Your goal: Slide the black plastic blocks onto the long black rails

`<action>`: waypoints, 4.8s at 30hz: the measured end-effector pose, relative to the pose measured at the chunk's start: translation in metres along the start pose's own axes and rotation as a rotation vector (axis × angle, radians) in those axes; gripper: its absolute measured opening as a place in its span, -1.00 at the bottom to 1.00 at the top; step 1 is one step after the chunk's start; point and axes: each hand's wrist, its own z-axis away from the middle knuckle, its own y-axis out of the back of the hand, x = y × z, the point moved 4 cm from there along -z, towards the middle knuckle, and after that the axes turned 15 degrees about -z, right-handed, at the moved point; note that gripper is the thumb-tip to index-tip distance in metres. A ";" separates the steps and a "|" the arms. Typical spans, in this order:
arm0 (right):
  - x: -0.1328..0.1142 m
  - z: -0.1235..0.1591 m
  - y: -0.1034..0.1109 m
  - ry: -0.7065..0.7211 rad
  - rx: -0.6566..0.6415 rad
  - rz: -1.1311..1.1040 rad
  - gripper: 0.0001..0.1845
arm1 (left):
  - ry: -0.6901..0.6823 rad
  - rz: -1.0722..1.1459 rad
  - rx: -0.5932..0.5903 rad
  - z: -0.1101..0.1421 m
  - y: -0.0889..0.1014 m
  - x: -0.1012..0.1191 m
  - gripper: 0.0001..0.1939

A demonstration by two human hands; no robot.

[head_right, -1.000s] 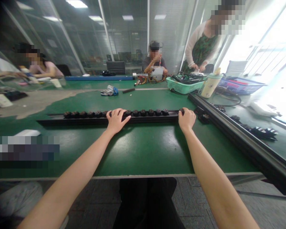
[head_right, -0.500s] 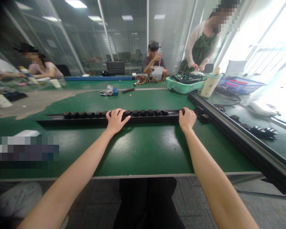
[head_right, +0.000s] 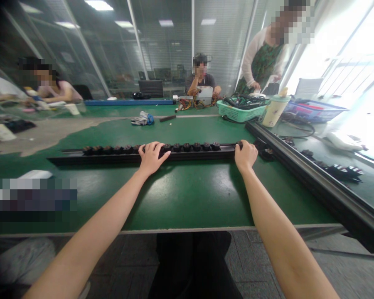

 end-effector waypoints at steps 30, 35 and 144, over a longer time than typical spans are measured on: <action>-0.007 0.005 0.001 -0.014 -0.037 0.113 -0.54 | -0.001 -0.001 0.033 0.000 -0.002 -0.001 -0.53; -0.006 0.004 0.000 -0.012 -0.039 0.127 -0.54 | 0.002 0.002 0.017 0.000 -0.002 -0.001 -0.54; 0.019 -0.011 0.019 -0.202 0.070 -0.006 -0.57 | -0.001 0.008 0.015 0.000 0.000 0.000 -0.53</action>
